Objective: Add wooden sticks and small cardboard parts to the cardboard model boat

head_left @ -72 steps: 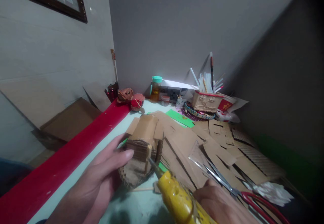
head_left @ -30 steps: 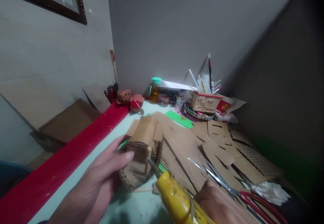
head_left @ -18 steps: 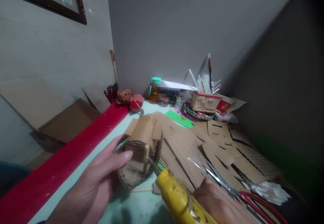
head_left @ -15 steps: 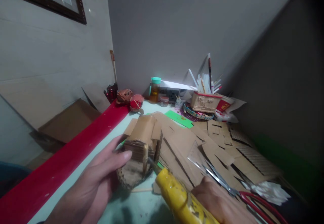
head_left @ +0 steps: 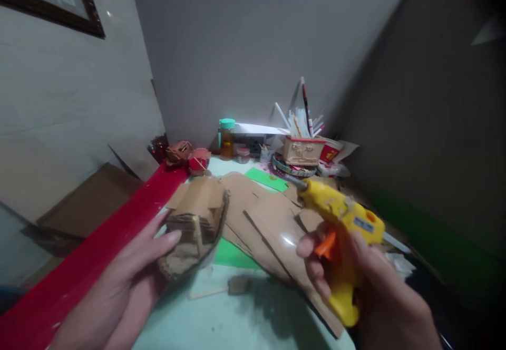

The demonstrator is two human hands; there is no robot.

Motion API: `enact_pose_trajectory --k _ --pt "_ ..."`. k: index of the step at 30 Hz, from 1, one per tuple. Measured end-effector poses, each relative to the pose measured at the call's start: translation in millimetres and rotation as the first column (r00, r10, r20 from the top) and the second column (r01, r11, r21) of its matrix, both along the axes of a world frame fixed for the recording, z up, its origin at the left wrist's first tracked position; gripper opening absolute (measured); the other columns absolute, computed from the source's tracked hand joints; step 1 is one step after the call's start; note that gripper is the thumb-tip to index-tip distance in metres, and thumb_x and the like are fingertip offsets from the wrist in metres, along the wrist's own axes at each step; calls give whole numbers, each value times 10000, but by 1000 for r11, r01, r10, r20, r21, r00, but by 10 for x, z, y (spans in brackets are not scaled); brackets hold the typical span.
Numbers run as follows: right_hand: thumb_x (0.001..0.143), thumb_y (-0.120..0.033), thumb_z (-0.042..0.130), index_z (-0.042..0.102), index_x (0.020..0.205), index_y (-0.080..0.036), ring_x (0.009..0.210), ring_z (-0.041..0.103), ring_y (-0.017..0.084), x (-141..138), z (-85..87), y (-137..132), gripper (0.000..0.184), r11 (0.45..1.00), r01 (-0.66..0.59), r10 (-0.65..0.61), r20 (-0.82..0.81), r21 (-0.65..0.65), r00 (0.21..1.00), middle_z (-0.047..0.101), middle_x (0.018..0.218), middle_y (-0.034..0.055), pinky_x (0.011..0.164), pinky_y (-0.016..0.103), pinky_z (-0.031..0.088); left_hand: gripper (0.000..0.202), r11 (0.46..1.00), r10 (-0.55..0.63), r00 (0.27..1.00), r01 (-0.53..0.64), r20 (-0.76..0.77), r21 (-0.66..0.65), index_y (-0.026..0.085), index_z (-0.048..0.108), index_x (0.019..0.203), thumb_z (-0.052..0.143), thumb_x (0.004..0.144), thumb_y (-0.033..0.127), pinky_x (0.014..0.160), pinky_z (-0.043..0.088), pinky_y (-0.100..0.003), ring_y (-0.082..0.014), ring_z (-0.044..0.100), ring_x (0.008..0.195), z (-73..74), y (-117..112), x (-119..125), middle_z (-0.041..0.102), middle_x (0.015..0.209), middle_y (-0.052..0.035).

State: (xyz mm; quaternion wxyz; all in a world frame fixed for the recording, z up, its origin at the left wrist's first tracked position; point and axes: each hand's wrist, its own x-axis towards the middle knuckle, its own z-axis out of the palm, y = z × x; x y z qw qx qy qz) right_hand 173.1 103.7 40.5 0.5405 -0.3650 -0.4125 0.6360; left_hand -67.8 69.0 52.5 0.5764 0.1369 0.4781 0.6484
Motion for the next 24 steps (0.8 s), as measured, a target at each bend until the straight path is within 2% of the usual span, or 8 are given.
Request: enact_pose_trajectory --k 2,4,6,8,12,16,19,24 --pt "794 -458 775 720 839 -182 554 510 84 14 54 59 285 999 -33 29 -141 -26 990 616 730 31 498 152 460 590 997 65 998 -65 11 -36 318 634 1327 745 762 186 845 627 -299 -238 775 965 47 23 -20 770 1228 -26" --pt "721 -365 830 688 840 -171 569 480 76 32 56 133 268 998 -8 -2 -151 -60 988 564 703 -1 506 144 439 560 994 112 993 -112 -23 -12 275 672 1278 759 736 168 809 635 -284 -214 787 861 91 47 -56 793 1167 -30" --pt "726 -396 782 630 810 -170 582 478 85 53 36 198 284 999 9 -6 55 -47 998 564 713 -5 519 163 432 520 989 145 987 -142 -70 48 244 689 1251 759 744 149 845 621 -270 -199 774 916 120 62 -100 795 1157 -28" --pt "821 -473 609 588 759 -170 564 486 101 71 19 240 310 997 -72 70 354 -7 933 589 692 13 522 197 423 487 981 169 980 -157 -103 112 249 694 1239 749 770 132 902 594 -262 -184 732 1060 132 65 -138 783 1193 -4" --pt "942 -492 435 627 718 -159 617 572 162 68 5 240 446 961 -276 201 716 -13 668 655 695 60 575 264 415 478 975 179 982 -169 -61 142 267 694 1228 731 791 79 929 570 -254 -134 711 1081 135 50 -147 757 1253 22" --pt "962 -566 429 454 601 -206 551 423 158 -6 -53 187 511 965 -255 20 956 58 294 490 609 21 524 294 248 414 979 150 988 -142 -43 147 220 721 1174 719 791 64 835 623 -295 -159 758 926 146 45 -87 791 1155 -33" --pt "994 -485 391 311 544 -226 487 318 138 -60 -125 175 526 963 -254 -87 996 89 19 389 528 -2 531 312 163 463 974 169 980 -150 -105 171 176 723 1191 683 749 44 665 668 -341 -219 776 776 145 47 -60 798 1101 -100" --pt "1027 -411 390 444 521 -194 550 547 240 -102 -137 109 553 960 -261 -191 923 105 -333 591 578 137 547 342 123 518 987 114 989 -101 -98 127 187 712 1234 688 731 64 620 669 -353 -225 765 679 111 29 -74 799 1056 -115"
